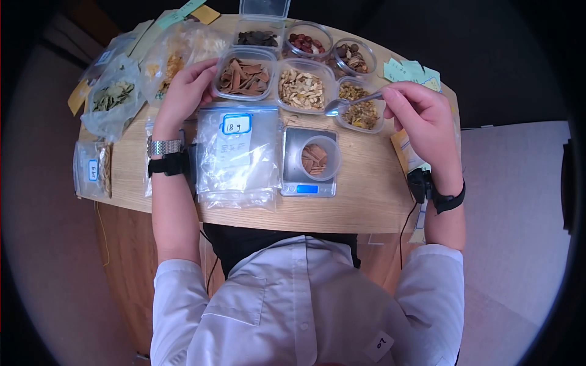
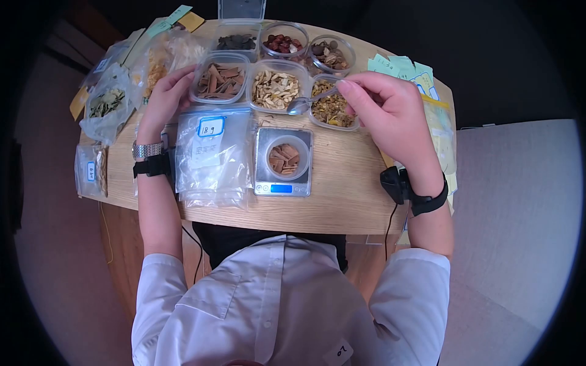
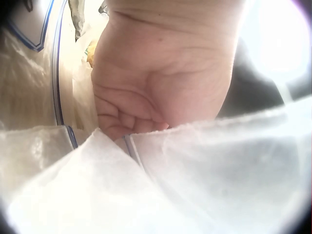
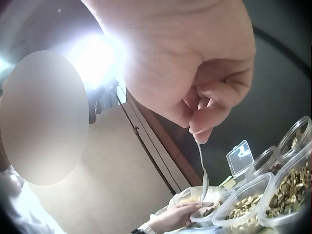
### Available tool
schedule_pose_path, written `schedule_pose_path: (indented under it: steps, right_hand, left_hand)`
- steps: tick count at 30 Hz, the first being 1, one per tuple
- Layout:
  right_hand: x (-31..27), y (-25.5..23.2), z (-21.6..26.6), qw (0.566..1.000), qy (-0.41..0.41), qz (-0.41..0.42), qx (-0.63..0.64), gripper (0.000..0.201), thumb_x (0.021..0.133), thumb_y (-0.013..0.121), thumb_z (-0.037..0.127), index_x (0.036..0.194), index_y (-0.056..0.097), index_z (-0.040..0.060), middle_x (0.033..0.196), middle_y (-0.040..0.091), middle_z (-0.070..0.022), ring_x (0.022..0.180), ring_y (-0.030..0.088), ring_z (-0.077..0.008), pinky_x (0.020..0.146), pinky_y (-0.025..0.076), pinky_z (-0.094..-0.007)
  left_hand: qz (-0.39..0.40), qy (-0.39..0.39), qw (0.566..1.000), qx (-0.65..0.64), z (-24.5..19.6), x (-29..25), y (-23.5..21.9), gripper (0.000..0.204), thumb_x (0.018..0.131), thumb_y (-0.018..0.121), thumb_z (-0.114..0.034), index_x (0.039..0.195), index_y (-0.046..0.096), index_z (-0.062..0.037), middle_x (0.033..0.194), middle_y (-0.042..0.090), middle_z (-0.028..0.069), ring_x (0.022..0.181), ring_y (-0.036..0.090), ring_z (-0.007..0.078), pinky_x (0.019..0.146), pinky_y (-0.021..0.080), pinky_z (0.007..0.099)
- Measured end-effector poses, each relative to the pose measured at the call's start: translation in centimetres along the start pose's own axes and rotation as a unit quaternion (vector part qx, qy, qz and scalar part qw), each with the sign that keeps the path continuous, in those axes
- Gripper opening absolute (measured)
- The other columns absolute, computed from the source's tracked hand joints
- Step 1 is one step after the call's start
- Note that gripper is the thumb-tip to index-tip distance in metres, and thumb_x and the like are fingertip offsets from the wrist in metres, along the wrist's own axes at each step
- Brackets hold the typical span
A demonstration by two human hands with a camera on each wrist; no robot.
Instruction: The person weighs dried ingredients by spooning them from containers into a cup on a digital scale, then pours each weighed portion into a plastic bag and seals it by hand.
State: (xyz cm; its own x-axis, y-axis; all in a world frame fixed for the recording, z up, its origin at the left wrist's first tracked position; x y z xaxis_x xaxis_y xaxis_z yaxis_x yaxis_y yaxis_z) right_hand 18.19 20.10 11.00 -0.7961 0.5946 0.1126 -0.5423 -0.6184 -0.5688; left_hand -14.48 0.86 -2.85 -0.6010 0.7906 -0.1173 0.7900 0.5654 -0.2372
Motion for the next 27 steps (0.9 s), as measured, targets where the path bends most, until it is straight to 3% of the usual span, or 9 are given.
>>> schedule_pose_path:
  steps: [16,21,26,27]
  right_hand:
    - [3.5,3.1,1.0,0.999,-0.03,0.026,0.019,0.027,0.1,0.068,0.026,0.101,0.076,0.0003,0.074,0.068,0.0004,0.062,0.058,-0.0047,0.056,0.045,-0.0216]
    - [5.8,4.4,0.5,0.998,-0.031,0.043,0.028,0.03,0.101,0.067,0.029,0.101,0.076,0.0009,0.073,0.068,0.0003,0.063,0.059,-0.0054,0.058,0.046,-0.0224]
    - [9.6,7.3,-0.6,0.996,-0.061,0.061,-0.024,0.035,0.1,0.066,0.032,0.095,0.074,-0.0015,0.073,0.07,-0.005,0.065,0.062,-0.0101,0.061,0.049,-0.0293]
    - [10.1,8.0,-0.4,0.995,-0.065,0.069,-0.031,0.033,0.099,0.066,0.03,0.096,0.074,-0.0015,0.074,0.07,-0.0089,0.064,0.063,-0.0158,0.063,0.049,-0.0334]
  left_hand:
    - [0.006,0.007,1.0,-0.004,0.7,0.2,-0.3,0.039,0.106,0.058,-0.024,0.137,0.064,-0.0018,0.077,0.064,-0.0021,0.066,0.056,0.0048,0.061,0.046,0.0199]
    - [0.003,0.001,1.0,-0.011,0.7,0.2,-0.1,0.037,0.106,0.058,-0.024,0.138,0.065,-0.0058,0.079,0.063,-0.0046,0.066,0.055,0.0037,0.061,0.044,0.0184]
    - [0.009,-0.002,1.0,-0.015,0.3,0.1,0.0,0.038,0.106,0.057,-0.024,0.137,0.064,-0.003,0.079,0.062,-0.0044,0.066,0.055,0.0035,0.062,0.045,0.0187]
    - [0.013,-0.001,1.0,-0.012,0.3,0.0,-0.1,0.039,0.106,0.055,-0.022,0.138,0.063,-0.0017,0.079,0.061,-0.0044,0.066,0.055,0.0035,0.062,0.045,0.0186]
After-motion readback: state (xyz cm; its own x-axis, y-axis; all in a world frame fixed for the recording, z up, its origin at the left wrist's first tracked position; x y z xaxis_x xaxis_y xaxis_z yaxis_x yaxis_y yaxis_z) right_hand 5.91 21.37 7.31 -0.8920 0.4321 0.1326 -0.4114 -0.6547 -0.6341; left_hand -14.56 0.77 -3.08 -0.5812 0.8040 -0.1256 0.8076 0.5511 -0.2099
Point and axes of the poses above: each hand's wrist, its own x-axis towards the middle knuckle, its own y-axis out of the palm, z = x × y, the point moved 4 cm from there along x, towards the middle knuckle
